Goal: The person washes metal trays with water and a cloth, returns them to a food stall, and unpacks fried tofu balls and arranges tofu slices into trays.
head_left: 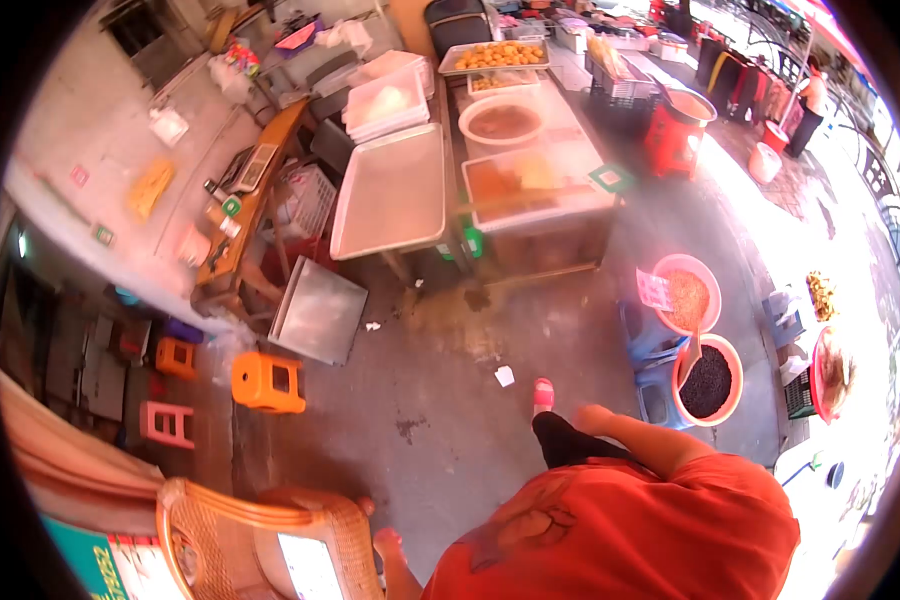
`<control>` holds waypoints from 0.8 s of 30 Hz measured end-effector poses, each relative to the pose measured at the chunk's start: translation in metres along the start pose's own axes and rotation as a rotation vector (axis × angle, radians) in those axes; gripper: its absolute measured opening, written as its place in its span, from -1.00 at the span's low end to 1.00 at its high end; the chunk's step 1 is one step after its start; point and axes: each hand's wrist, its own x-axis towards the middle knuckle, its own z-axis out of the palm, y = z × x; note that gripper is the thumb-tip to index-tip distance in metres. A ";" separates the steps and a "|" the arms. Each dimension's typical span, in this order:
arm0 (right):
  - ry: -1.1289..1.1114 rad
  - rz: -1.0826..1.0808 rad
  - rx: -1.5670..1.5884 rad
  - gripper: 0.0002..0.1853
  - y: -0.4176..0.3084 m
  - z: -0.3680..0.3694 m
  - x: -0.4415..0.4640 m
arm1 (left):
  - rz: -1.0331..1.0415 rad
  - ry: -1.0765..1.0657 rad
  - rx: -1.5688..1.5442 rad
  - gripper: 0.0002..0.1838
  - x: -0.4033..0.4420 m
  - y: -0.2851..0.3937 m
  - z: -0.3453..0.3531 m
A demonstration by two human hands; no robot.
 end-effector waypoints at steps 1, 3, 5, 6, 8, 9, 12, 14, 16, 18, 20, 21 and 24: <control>-0.033 -0.058 -0.055 -0.69 0.017 0.000 0.010 | 0.115 0.089 -0.002 -0.92 -0.003 0.043 0.038; -0.046 -0.055 -0.052 -0.69 0.044 -0.011 0.023 | 0.191 0.066 -0.074 -0.90 0.018 0.073 0.085; 0.012 0.068 0.098 -0.70 0.046 -0.050 0.026 | 0.246 -0.066 0.076 -0.84 0.053 0.098 0.134; -0.021 0.129 0.080 -0.70 0.051 -0.067 0.043 | 0.320 -0.165 0.220 -0.81 0.079 0.098 0.153; 0.057 0.179 0.098 -0.68 0.055 -0.114 0.069 | 0.539 -0.368 0.462 -0.75 0.129 0.091 0.192; 0.184 0.171 0.137 -0.67 0.052 -0.142 0.081 | 0.638 -0.445 0.507 -0.72 0.152 0.095 0.213; 0.415 0.206 0.254 -0.69 0.046 -0.226 0.120 | 0.533 -0.317 0.267 -0.77 0.081 0.188 0.310; 0.649 0.149 0.406 -0.75 0.032 -0.274 0.142 | 0.683 -0.372 0.329 -0.75 0.072 0.246 0.350; 0.781 0.072 0.616 -0.77 0.026 -0.311 0.170 | 0.753 -0.361 0.223 -0.72 0.040 0.321 0.403; 0.798 0.000 0.756 -0.78 0.026 -0.346 0.201 | 0.734 -0.432 0.166 -0.70 0.032 0.389 0.451; 0.794 0.067 1.012 -0.78 0.034 -0.382 0.232 | 0.721 -0.578 0.122 -0.70 0.021 0.458 0.512; 0.786 0.112 1.153 -0.79 0.033 -0.390 0.247 | 0.738 -0.677 0.129 -0.70 0.023 0.487 0.538; 0.975 0.135 1.020 -0.79 0.056 -0.433 0.282 | 0.773 -0.914 0.326 -0.67 0.039 0.562 0.635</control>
